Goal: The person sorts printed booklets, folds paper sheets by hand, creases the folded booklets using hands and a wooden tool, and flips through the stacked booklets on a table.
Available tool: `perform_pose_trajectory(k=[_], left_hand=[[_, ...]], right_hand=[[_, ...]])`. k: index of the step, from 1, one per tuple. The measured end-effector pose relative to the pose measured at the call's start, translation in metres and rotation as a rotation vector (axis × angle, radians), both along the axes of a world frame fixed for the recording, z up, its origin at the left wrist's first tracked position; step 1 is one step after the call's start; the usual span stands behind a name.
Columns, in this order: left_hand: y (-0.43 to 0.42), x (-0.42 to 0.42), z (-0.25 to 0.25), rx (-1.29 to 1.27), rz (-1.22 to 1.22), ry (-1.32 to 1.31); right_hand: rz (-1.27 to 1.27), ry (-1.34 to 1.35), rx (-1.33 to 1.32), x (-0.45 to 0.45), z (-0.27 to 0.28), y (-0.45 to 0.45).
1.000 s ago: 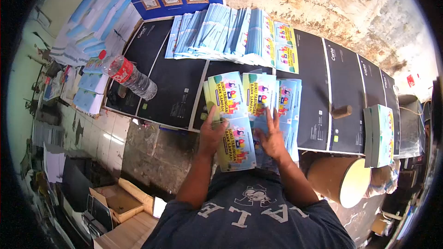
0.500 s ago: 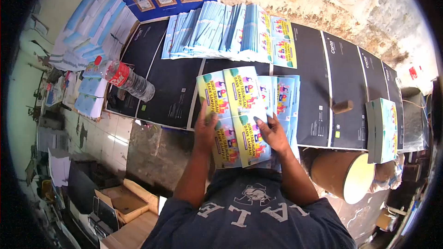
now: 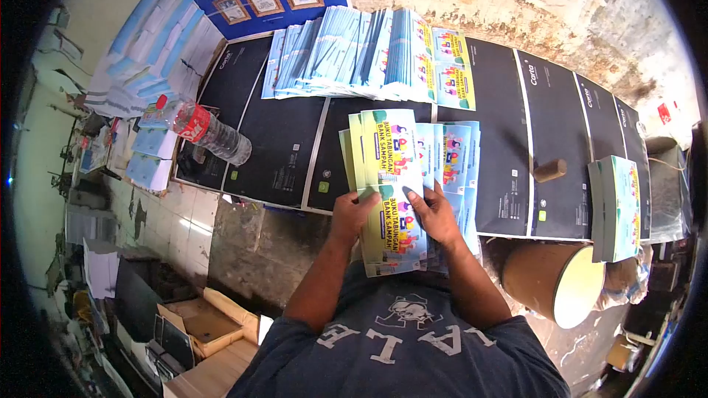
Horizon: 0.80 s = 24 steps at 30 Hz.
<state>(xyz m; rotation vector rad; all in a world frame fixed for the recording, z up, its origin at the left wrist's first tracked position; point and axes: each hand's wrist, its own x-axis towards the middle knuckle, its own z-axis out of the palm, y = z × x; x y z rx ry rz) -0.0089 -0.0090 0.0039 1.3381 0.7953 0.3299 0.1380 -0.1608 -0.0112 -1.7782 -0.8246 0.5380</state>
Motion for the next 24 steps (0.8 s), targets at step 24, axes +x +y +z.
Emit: perform_pose_trajectory(k=[24], left_hand=[[0.030, -0.011, -0.041, 0.281, 0.004, 0.228]], right_hand=[[-0.001, 0.267, -0.157, 0.009, 0.000, 0.000]])
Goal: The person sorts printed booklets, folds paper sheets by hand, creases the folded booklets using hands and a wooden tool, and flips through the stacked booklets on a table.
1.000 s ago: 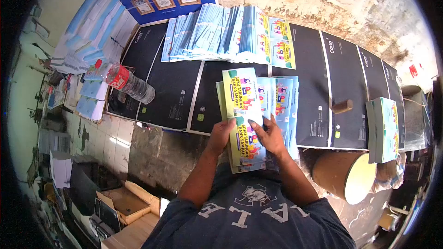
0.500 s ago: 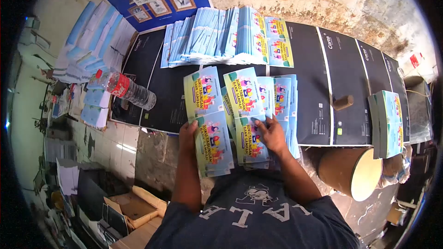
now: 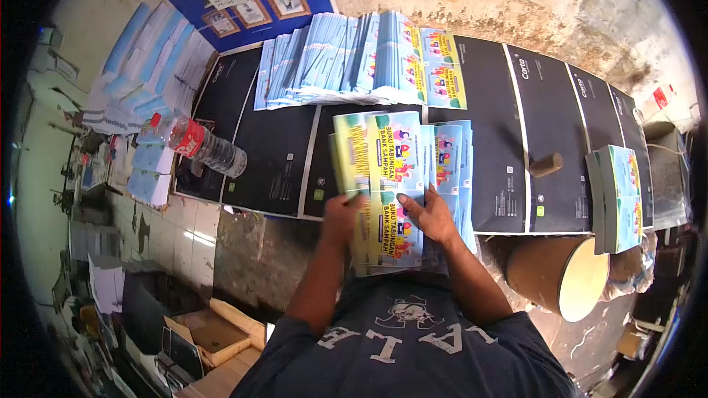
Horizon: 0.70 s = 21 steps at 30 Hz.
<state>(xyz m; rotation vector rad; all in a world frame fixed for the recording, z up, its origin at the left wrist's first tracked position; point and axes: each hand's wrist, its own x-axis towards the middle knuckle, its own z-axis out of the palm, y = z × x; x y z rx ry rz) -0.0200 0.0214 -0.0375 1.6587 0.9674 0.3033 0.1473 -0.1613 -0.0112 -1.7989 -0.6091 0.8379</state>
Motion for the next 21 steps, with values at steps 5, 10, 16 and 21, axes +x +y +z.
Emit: perform_pose_trajectory(k=[5, 10, 16, 21], left_hand=[[0.028, -0.039, 0.041, -0.443, 0.043, -0.408], [-0.016, 0.016, 0.030, -0.171, -0.095, -0.182], [0.033, -0.040, 0.055, -0.335, 0.118, -0.497], [-0.010, 0.011, 0.044, 0.015, -0.086, -0.407]], right_hand=[[-0.042, -0.111, 0.040, 0.001, 0.012, -0.005], [-0.020, -0.218, -0.054, -0.005, 0.018, -0.002], [-0.100, 0.126, 0.166, 0.000, -0.005, -0.005], [-0.094, 0.042, -0.060, -0.001, -0.007, -0.004]])
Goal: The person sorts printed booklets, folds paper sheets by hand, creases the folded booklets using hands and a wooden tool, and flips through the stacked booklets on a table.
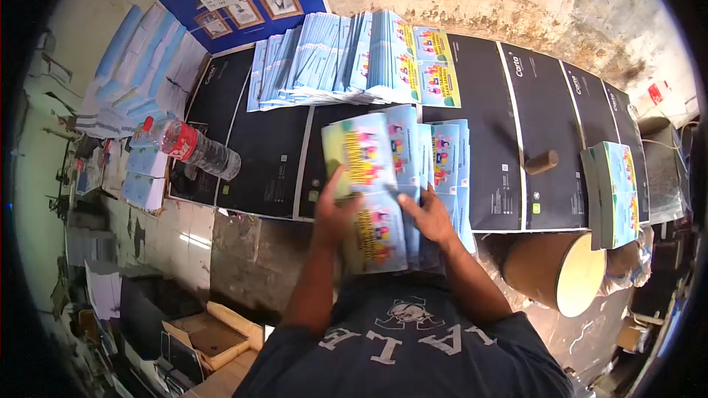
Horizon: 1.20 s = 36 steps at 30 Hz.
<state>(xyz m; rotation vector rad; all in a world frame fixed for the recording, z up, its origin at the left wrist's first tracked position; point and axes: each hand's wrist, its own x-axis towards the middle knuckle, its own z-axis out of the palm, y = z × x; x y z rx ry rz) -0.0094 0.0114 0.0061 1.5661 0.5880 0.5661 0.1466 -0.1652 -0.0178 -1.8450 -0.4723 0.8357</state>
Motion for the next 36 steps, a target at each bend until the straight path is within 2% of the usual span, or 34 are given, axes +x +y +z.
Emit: perform_pose_trajectory(k=[2, 4, 6, 7, 8, 9, 10, 11, 12, 14, 15, 16, 18, 24, 26, 28, 30, 31, 32, 34, 35, 36], left_hand=[[-0.018, 0.020, -0.011, -0.100, -0.026, -0.104], [-0.015, 0.016, -0.001, -0.084, 0.043, -0.051], [0.001, -0.008, 0.012, -0.127, 0.149, 0.003], [0.031, -0.030, -0.036, 0.194, 0.165, -0.127], [0.046, -0.045, -0.027, 0.134, 0.180, -0.148], [0.057, -0.056, -0.017, 0.075, 0.195, -0.170], [0.065, -0.061, -0.019, -0.162, 0.207, -0.339], [0.073, -0.066, -0.022, -0.200, 0.131, -0.299], [0.077, -0.066, -0.016, -0.238, 0.059, -0.261], [0.036, -0.033, 0.003, -0.144, 0.068, -0.248], [0.032, -0.024, -0.007, 0.042, 0.026, -0.152], [0.020, -0.015, -0.010, 0.038, 0.024, -0.156], [0.002, -0.001, -0.013, -0.206, 0.032, -0.073], [0.001, 0.000, -0.011, -0.247, -0.033, -0.203], [-0.008, 0.006, -0.014, -0.271, -0.072, -0.236], [-0.013, 0.014, -0.017, -0.019, -0.074, -0.124], [-0.009, 0.010, -0.019, -0.048, -0.020, -0.123], [0.003, 0.001, -0.023, -0.063, 0.060, -0.110], [0.017, -0.011, -0.026, -0.077, 0.142, -0.095], [0.038, -0.039, -0.006, -0.140, 0.123, -0.244], [0.032, -0.038, 0.023, -0.433, 0.189, -0.299], [0.030, -0.037, 0.019, -0.434, 0.193, -0.295]], right_hand=[[0.062, -0.263, -0.028, -0.005, 0.012, 0.000], [0.087, -0.181, -0.002, 0.000, 0.010, 0.001], [-0.020, 0.359, 0.406, -0.001, 0.007, 0.000], [-0.016, 0.442, 0.414, 0.003, 0.008, -0.001], [-0.018, 0.448, 0.415, 0.006, -0.001, -0.004], [0.045, 0.260, 0.352, 0.009, -0.015, -0.005], [0.105, 0.070, 0.289, 0.010, -0.016, -0.004], [0.235, -0.324, 0.047, 0.010, -0.016, -0.008], [0.240, -0.324, 0.045, 0.004, -0.009, -0.009], [0.151, -0.565, -0.097, -0.012, 0.003, -0.007], [0.154, -0.461, -0.119, -0.015, 0.009, -0.007], [0.152, -0.464, -0.123, -0.018, 0.010, -0.007], [0.159, -0.538, -0.057, -0.023, 0.011, -0.008], [0.099, -0.524, 0.124, -0.014, -0.010, -0.005], [0.062, -0.305, 0.087, -0.013, -0.004, -0.006], [0.021, -0.290, 0.115, -0.018, 0.009, -0.003], [0.007, -0.187, 0.088, -0.014, 0.016, 0.000], [-0.099, -0.008, 0.190, -0.015, 0.008, 0.001], [-0.100, -0.005, 0.191, -0.012, 0.001, 0.000], [-0.086, -0.168, 0.159, -0.005, -0.010, -0.004], [-0.104, -0.147, 0.116, -0.011, 0.016, -0.002], [-0.102, -0.142, 0.114, -0.013, 0.013, -0.003]])
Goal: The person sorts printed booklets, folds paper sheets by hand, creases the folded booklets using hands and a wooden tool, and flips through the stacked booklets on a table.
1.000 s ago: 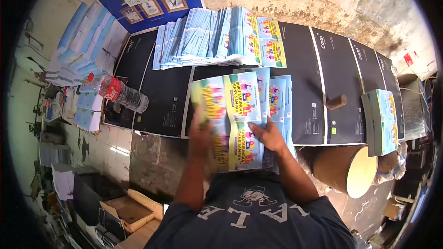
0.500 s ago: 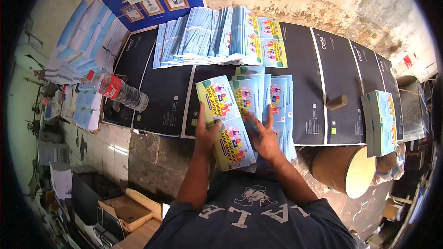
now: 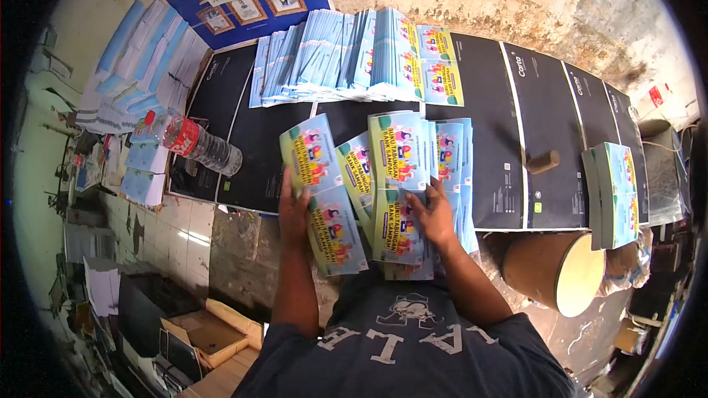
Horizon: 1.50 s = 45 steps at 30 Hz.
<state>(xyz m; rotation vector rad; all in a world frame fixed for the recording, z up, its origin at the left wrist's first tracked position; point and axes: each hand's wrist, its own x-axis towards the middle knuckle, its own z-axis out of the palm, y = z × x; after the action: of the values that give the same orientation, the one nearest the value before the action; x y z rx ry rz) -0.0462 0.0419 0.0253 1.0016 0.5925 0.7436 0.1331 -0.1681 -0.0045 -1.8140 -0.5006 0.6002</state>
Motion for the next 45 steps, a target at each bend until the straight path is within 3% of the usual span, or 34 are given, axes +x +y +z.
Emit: perform_pose_trajectory(k=[2, 3, 4, 6, 8, 12, 14, 16, 18, 19, 20, 22, 23, 26, 27, 31, 34, 37, 40, 41, 42, 44, 45], left_hand=[[-0.004, 0.011, -0.009, 0.333, -0.110, 0.147], [-0.019, 0.027, -0.004, 0.378, -0.141, 0.194], [-0.026, 0.037, -0.030, 0.254, -0.191, 0.131], [-0.042, 0.055, -0.042, 0.356, -0.266, 0.176], [-0.038, 0.055, -0.055, 0.316, -0.248, 0.140], [-0.022, 0.039, -0.033, 0.194, -0.126, 0.126], [-0.001, 0.022, -0.057, 0.218, -0.116, 0.089], [0.023, 0.008, -0.069, 0.597, -0.002, 0.313], [0.031, -0.011, -0.037, 0.292, -0.018, 0.143], [0.028, -0.017, -0.025, 0.034, -0.048, -0.118], [0.026, -0.015, -0.015, 0.033, -0.046, -0.116], [0.020, -0.004, 0.000, 0.355, -0.021, 0.375], [0.016, -0.001, -0.027, 0.512, -0.036, 0.286], [-0.015, 0.023, -0.029, 0.372, -0.128, 0.242], [-0.018, 0.029, -0.030, 0.372, -0.127, 0.237], [-0.033, 0.049, -0.032, 0.299, -0.198, 0.079], [-0.039, 0.058, -0.041, 0.395, -0.221, 0.059], [-0.037, 0.055, -0.052, 0.183, -0.140, 0.037], [-0.032, 0.048, -0.051, 0.053, -0.228, 0.238], [-0.036, 0.049, -0.051, -0.087, -0.268, 0.134], [-0.039, 0.049, -0.040, -0.088, -0.266, 0.135], [-0.046, 0.051, -0.006, 0.083, -0.437, 0.388], [-0.048, 0.054, -0.009, 0.093, -0.403, 0.325]], right_hand=[[0.043, -0.249, -0.176, -0.003, -0.006, 0.003], [0.065, -0.279, -0.204, -0.004, -0.009, 0.003], [0.063, -0.285, -0.207, -0.002, -0.010, 0.002], [0.104, -0.101, -0.121, 0.001, -0.008, 0.000], [0.130, -0.259, -0.206, 0.000, -0.007, 0.001], [0.107, -0.167, -0.019, 0.005, -0.014, 0.002], [0.032, 0.174, 0.033, 0.004, 0.001, 0.003], [0.018, 0.046, 0.110, 0.006, -0.013, 0.002], [0.104, -0.095, 0.037, 0.012, -0.037, -0.002], [0.077, -0.342, -0.055, 0.007, -0.044, -0.002], [0.080, -0.340, -0.055, 0.001, -0.039, -0.002], [0.044, -0.264, -0.128, -0.011, -0.013, 0.000], [0.046, -0.248, -0.059, -0.012, -0.002, 0.002], [0.232, -0.065, -0.286, -0.006, 0.021, 0.003], [0.188, -0.181, -0.111, -0.006, 0.009, 0.001], [0.123, -0.139, 0.077, 0.006, -0.015, -0.003], [0.148, -0.062, -0.030, 0.004, -0.009, 0.003], [0.096, -0.116, 0.012, 0.006, -0.005, 0.001], [0.037, -0.127, 0.094, 0.003, -0.012, 0.002], [0.048, -0.115, 0.054, 0.005, -0.016, 0.000], [0.058, -0.104, 0.014, 0.005, -0.013, 0.000], [0.048, -0.094, 0.023, 0.003, -0.011, 0.001], [0.034, -0.082, 0.034, 0.002, -0.010, 0.001]])
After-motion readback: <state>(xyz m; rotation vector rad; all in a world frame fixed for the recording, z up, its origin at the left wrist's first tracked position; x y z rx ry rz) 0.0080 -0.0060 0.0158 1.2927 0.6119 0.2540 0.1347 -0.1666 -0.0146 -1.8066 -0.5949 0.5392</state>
